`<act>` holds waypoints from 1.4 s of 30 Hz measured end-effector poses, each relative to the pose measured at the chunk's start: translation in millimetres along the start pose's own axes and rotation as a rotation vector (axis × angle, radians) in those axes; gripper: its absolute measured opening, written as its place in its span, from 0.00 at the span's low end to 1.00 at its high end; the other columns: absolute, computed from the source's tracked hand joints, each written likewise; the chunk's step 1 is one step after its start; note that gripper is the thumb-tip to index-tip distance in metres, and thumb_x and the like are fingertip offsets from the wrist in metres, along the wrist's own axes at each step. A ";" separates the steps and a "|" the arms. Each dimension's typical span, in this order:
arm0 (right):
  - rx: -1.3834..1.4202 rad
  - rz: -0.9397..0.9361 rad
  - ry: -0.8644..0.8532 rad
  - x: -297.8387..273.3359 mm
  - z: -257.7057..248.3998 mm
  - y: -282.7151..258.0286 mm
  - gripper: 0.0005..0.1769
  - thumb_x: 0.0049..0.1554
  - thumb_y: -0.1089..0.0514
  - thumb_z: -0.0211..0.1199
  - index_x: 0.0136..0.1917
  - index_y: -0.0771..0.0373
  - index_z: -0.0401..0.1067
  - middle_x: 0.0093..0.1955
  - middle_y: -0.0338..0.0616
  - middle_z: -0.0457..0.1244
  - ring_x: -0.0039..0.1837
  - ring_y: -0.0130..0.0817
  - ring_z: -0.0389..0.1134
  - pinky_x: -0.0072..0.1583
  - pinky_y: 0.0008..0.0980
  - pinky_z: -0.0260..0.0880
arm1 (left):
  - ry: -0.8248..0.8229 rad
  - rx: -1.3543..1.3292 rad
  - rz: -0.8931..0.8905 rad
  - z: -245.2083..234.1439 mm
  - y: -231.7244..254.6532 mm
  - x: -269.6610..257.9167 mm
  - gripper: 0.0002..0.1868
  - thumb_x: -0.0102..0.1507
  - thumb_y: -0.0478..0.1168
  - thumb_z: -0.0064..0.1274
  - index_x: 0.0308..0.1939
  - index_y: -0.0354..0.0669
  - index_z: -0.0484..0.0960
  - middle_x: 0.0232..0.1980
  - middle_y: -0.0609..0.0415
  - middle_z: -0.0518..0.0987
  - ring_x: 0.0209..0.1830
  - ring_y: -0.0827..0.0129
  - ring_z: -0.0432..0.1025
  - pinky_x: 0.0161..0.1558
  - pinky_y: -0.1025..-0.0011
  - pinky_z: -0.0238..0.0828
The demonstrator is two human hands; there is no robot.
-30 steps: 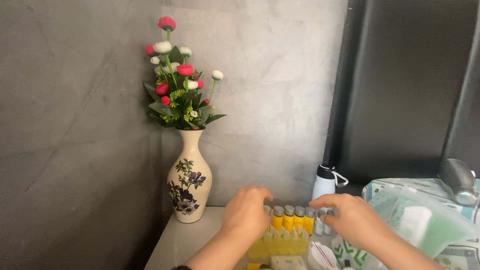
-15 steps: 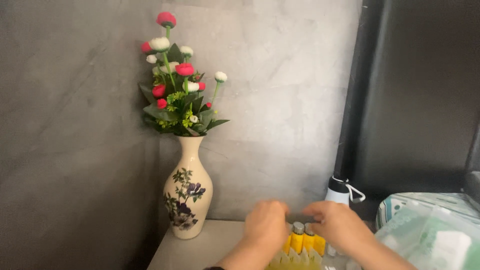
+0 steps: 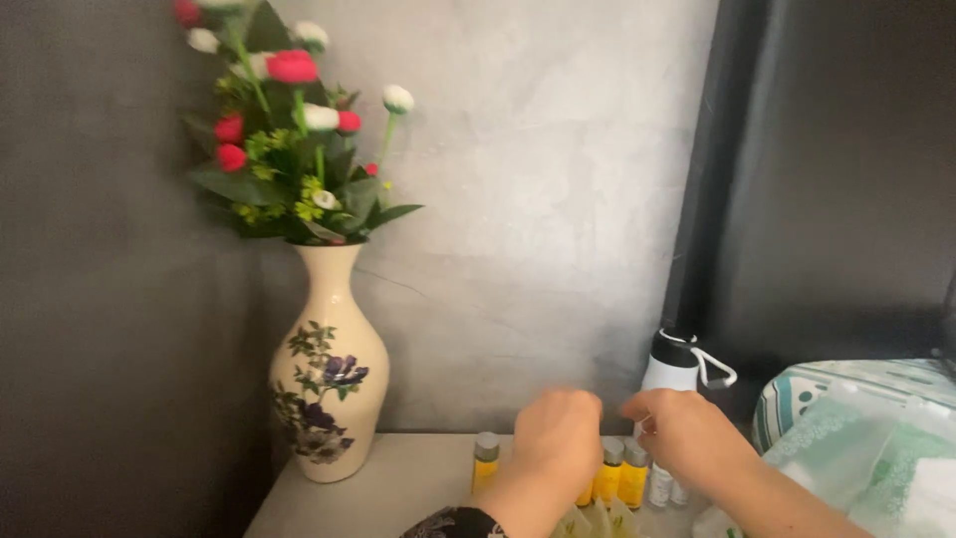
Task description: Organizing and arranging small cosmetic or skincare vials and personal care products on a nightstand.
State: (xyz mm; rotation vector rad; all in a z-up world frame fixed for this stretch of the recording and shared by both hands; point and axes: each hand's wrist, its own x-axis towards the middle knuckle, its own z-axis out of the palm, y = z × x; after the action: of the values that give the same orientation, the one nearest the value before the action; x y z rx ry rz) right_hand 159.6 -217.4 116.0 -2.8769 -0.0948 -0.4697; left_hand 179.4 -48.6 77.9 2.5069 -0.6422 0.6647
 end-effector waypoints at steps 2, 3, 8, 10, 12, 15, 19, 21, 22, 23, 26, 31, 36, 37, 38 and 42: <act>-0.049 -0.014 -0.037 1.3 2.6 4.1 0.23 0.49 0.63 0.67 0.59 0.52 0.78 0.54 0.42 0.73 0.59 0.35 0.76 0.62 0.34 0.75 | -0.018 0.029 0.038 1.2 2.1 0.4 0.09 0.56 0.30 0.55 0.38 0.41 0.86 0.44 0.41 0.83 0.49 0.45 0.77 0.48 0.52 0.75; -0.095 -0.032 -0.075 1.6 3.7 5.8 0.24 0.48 0.63 0.68 0.59 0.52 0.78 0.55 0.41 0.73 0.60 0.34 0.75 0.64 0.34 0.74 | -0.035 0.062 0.072 1.4 3.2 0.4 0.08 0.55 0.30 0.56 0.37 0.40 0.86 0.45 0.41 0.82 0.50 0.45 0.76 0.48 0.53 0.75; -0.135 -0.043 -0.073 16.7 28.2 24.7 0.26 0.48 0.62 0.67 0.61 0.48 0.77 0.57 0.41 0.71 0.61 0.38 0.73 0.63 0.39 0.72 | -0.092 0.158 0.074 30.4 4.5 18.3 0.07 0.58 0.33 0.55 0.38 0.42 0.87 0.45 0.44 0.84 0.52 0.50 0.77 0.52 0.54 0.71; -0.143 -0.118 -0.033 18.4 36.0 27.1 0.26 0.48 0.63 0.65 0.60 0.46 0.79 0.56 0.42 0.71 0.60 0.41 0.73 0.62 0.40 0.72 | -0.088 0.150 0.074 33.1 6.9 18.9 0.07 0.61 0.35 0.55 0.39 0.43 0.87 0.45 0.44 0.84 0.52 0.51 0.77 0.54 0.53 0.69; -0.118 -0.116 -0.028 11.3 30.8 17.9 0.14 0.52 0.53 0.68 0.52 0.54 0.79 0.51 0.45 0.72 0.56 0.45 0.74 0.59 0.43 0.74 | -0.145 0.153 0.074 26.8 14.7 17.2 0.08 0.61 0.35 0.53 0.37 0.44 0.88 0.44 0.47 0.85 0.51 0.52 0.77 0.54 0.53 0.66; -0.131 -0.142 0.005 20.6 44.1 32.4 0.18 0.48 0.53 0.69 0.54 0.52 0.79 0.48 0.48 0.72 0.54 0.48 0.74 0.57 0.44 0.75 | -0.112 0.169 0.037 49.2 10.4 28.3 0.09 0.62 0.36 0.52 0.38 0.46 0.88 0.44 0.47 0.85 0.51 0.53 0.78 0.56 0.51 0.64; -0.136 -0.100 -0.059 17.4 43.0 25.2 0.13 0.50 0.48 0.69 0.47 0.55 0.80 0.47 0.46 0.72 0.54 0.46 0.74 0.57 0.44 0.74 | -0.140 0.137 0.009 57.4 11.5 27.1 0.09 0.62 0.37 0.52 0.38 0.47 0.89 0.44 0.45 0.85 0.50 0.52 0.78 0.59 0.49 0.63; -0.292 -0.112 -0.036 22.7 48.8 29.9 0.15 0.52 0.46 0.69 0.47 0.56 0.80 0.47 0.47 0.72 0.54 0.46 0.74 0.58 0.43 0.74 | -0.105 0.125 0.007 65.7 10.4 30.7 0.09 0.63 0.37 0.52 0.38 0.46 0.89 0.44 0.44 0.86 0.49 0.52 0.79 0.63 0.49 0.61; -0.290 -0.116 -0.038 21.6 49.0 28.2 0.15 0.52 0.46 0.69 0.47 0.56 0.80 0.47 0.47 0.72 0.54 0.46 0.74 0.58 0.43 0.74 | -0.106 0.127 0.003 63.5 10.2 29.5 0.09 0.63 0.37 0.52 0.38 0.46 0.89 0.44 0.44 0.86 0.49 0.52 0.79 0.63 0.49 0.61; -0.237 -0.076 -0.050 20.9 47.6 27.1 0.14 0.51 0.47 0.69 0.47 0.55 0.80 0.47 0.46 0.72 0.54 0.45 0.74 0.59 0.43 0.75 | -0.117 0.117 0.001 60.9 11.0 29.5 0.08 0.62 0.36 0.53 0.37 0.46 0.89 0.43 0.44 0.86 0.49 0.52 0.79 0.65 0.48 0.60; -0.187 -0.064 -0.057 19.6 47.8 27.0 0.14 0.50 0.48 0.69 0.49 0.52 0.81 0.47 0.45 0.73 0.54 0.45 0.74 0.58 0.42 0.75 | -0.132 0.124 0.009 54.3 13.5 27.9 0.08 0.61 0.35 0.53 0.37 0.46 0.89 0.42 0.44 0.86 0.48 0.52 0.80 0.70 0.46 0.54; -0.095 -0.085 -0.037 23.1 52.9 34.2 0.13 0.48 0.54 0.67 0.48 0.52 0.81 0.46 0.43 0.74 0.52 0.43 0.76 0.56 0.40 0.76 | -0.123 0.088 0.012 51.5 17.0 27.1 0.08 0.62 0.35 0.52 0.36 0.44 0.88 0.40 0.43 0.86 0.47 0.50 0.80 0.75 0.41 0.44; -0.169 -0.111 -0.043 20.6 53.4 33.5 0.10 0.53 0.55 0.64 0.48 0.53 0.80 0.46 0.45 0.73 0.53 0.45 0.75 0.56 0.43 0.76 | -0.078 0.042 -0.058 60.5 14.5 26.6 0.08 0.63 0.34 0.52 0.36 0.45 0.87 0.39 0.43 0.85 0.48 0.49 0.79 0.76 0.39 0.39; -0.164 -0.114 -0.041 18.7 52.0 30.0 0.10 0.53 0.55 0.64 0.48 0.53 0.80 0.46 0.45 0.73 0.53 0.45 0.75 0.56 0.43 0.76 | -0.077 0.048 -0.059 57.3 14.4 25.8 0.08 0.63 0.34 0.52 0.36 0.45 0.87 0.39 0.43 0.85 0.48 0.49 0.79 0.76 0.39 0.39; -0.138 -0.075 -0.053 16.7 50.4 26.5 0.09 0.52 0.54 0.66 0.46 0.55 0.80 0.45 0.44 0.73 0.52 0.44 0.76 0.56 0.42 0.76 | -0.101 0.051 -0.058 53.9 14.5 25.1 0.08 0.62 0.34 0.52 0.36 0.45 0.87 0.39 0.42 0.85 0.48 0.49 0.79 0.76 0.39 0.38; -0.009 -0.080 -0.011 14.8 52.5 34.9 0.10 0.49 0.57 0.68 0.46 0.55 0.79 0.44 0.43 0.74 0.52 0.44 0.76 0.54 0.44 0.76 | -0.164 0.041 -0.107 47.8 22.1 29.2 0.06 0.60 0.33 0.53 0.36 0.45 0.86 0.40 0.43 0.85 0.49 0.50 0.79 0.77 0.42 0.38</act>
State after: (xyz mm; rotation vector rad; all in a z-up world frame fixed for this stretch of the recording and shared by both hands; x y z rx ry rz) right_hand 193.2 -238.8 64.9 -2.8937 -0.2103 -0.4705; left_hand 205.9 -100.8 63.8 2.6319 -0.5521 0.4410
